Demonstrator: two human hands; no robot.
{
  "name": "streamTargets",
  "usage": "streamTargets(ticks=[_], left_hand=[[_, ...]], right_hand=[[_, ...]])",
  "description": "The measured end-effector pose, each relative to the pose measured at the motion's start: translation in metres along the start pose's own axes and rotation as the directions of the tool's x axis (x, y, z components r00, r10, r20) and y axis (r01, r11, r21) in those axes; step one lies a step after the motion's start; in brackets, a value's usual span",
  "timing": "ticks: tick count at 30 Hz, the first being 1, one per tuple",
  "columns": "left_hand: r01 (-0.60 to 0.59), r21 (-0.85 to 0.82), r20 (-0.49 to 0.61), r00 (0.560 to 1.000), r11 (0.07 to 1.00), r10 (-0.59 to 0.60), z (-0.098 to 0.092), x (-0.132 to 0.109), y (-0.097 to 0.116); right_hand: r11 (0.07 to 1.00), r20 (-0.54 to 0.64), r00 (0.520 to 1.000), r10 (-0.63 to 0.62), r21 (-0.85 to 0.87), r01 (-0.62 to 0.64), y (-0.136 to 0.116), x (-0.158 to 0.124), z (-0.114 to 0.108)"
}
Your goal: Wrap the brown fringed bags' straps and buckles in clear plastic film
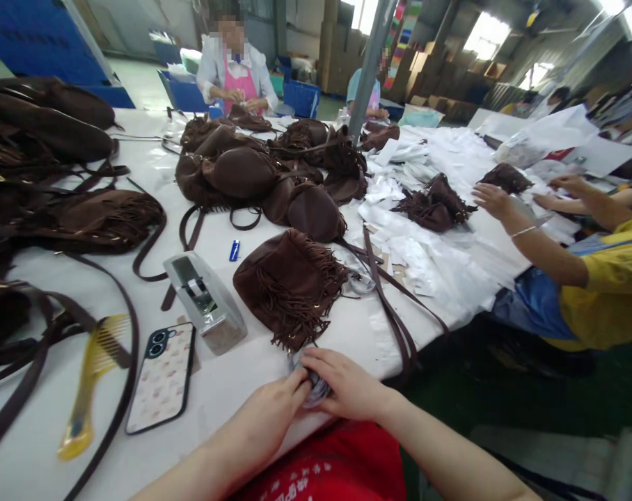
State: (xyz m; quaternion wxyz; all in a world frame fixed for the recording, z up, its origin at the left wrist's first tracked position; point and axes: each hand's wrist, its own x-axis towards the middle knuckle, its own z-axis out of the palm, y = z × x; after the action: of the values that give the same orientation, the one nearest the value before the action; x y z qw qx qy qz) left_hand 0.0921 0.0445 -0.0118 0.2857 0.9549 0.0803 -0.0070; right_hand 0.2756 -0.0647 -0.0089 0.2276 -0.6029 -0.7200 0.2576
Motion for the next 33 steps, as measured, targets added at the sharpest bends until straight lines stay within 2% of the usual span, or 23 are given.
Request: streamTargets(ticks=[3, 5, 7, 8, 9, 11, 12, 13, 15, 17, 19, 21, 24, 27, 30, 33], left_hand=[[0.007, -0.001, -0.028, 1.000, 1.000, -0.007, 0.002, -0.001, 0.000], [0.047, 0.029, -0.004, 0.999, 0.998, -0.047, 0.004, -0.003, 0.001], [0.064, 0.053, 0.039, 0.997, 0.997, -0.066, 0.006, -0.004, 0.001], [0.063, 0.058, 0.050, 0.997, 0.996, -0.066, 0.007, -0.005, 0.001], [0.058, 0.062, 0.054, 0.997, 0.996, -0.061, 0.007, -0.005, 0.001], [0.058, 0.068, 0.052, 0.997, 0.996, -0.062, 0.006, -0.003, 0.002], [0.072, 0.067, 0.047, 0.996, 0.995, -0.076, 0.004, -0.001, 0.002], [0.094, 0.060, 0.038, 0.995, 0.994, -0.097, 0.001, 0.002, 0.004], [0.144, 0.010, -0.007, 0.990, 0.990, -0.144, -0.008, 0.010, 0.007], [0.164, -0.103, -0.090, 0.981, 0.981, -0.174, -0.022, 0.017, 0.010], [0.115, -0.258, -0.183, 0.969, 0.959, -0.165, -0.036, 0.024, 0.010], [0.056, -0.430, -0.224, 0.960, 0.901, -0.166, -0.047, 0.027, 0.006], [0.096, -0.687, -0.124, 0.961, 0.720, -0.246, -0.055, 0.028, -0.006], [0.146, -0.848, -0.018, 0.953, 0.509, -0.304, -0.057, 0.026, -0.019], [0.097, -0.932, -0.019, 0.949, 0.349, -0.314, -0.056, 0.022, -0.030], [0.058, -0.968, -0.023, 0.948, 0.245, -0.316, -0.051, 0.019, -0.039]], right_hand=[[1.000, -0.010, 1.000, -0.029, -0.005, 0.029, -0.002, 0.003, -0.003], [0.999, -0.035, 0.999, -0.040, 0.017, 0.040, -0.001, 0.001, -0.013], [0.999, -0.142, 0.989, 0.031, 0.037, -0.026, 0.010, -0.008, -0.033], [0.994, -0.223, 0.968, 0.112, 0.036, -0.106, 0.021, -0.014, -0.047], [0.972, -0.365, 0.903, 0.228, 0.030, -0.233, 0.034, -0.021, -0.064], [0.840, -0.593, 0.687, 0.419, -0.032, -0.541, 0.068, -0.036, -0.101], [0.731, -0.656, 0.581, 0.481, -0.066, -0.680, 0.085, -0.042, -0.118], [0.674, -0.677, 0.533, 0.507, -0.074, -0.735, 0.102, -0.047, -0.134], [0.605, -0.681, 0.492, 0.542, -0.091, -0.791, 0.128, -0.049, -0.158], [0.567, -0.656, 0.489, 0.576, -0.111, -0.816, 0.147, -0.042, -0.171], [0.523, -0.625, 0.480, 0.615, -0.132, -0.842, 0.159, -0.027, -0.176], [0.475, -0.593, 0.461, 0.660, -0.145, -0.868, 0.169, -0.010, -0.177], [0.402, -0.548, 0.414, 0.727, -0.150, -0.903, 0.181, 0.014, -0.178], [0.338, -0.532, 0.361, 0.766, -0.145, -0.930, 0.187, 0.031, -0.181], [0.294, -0.497, 0.327, 0.804, -0.146, -0.945, 0.189, 0.043, -0.184], [0.268, -0.437, 0.308, 0.845, -0.152, -0.951, 0.188, 0.056, -0.186]])
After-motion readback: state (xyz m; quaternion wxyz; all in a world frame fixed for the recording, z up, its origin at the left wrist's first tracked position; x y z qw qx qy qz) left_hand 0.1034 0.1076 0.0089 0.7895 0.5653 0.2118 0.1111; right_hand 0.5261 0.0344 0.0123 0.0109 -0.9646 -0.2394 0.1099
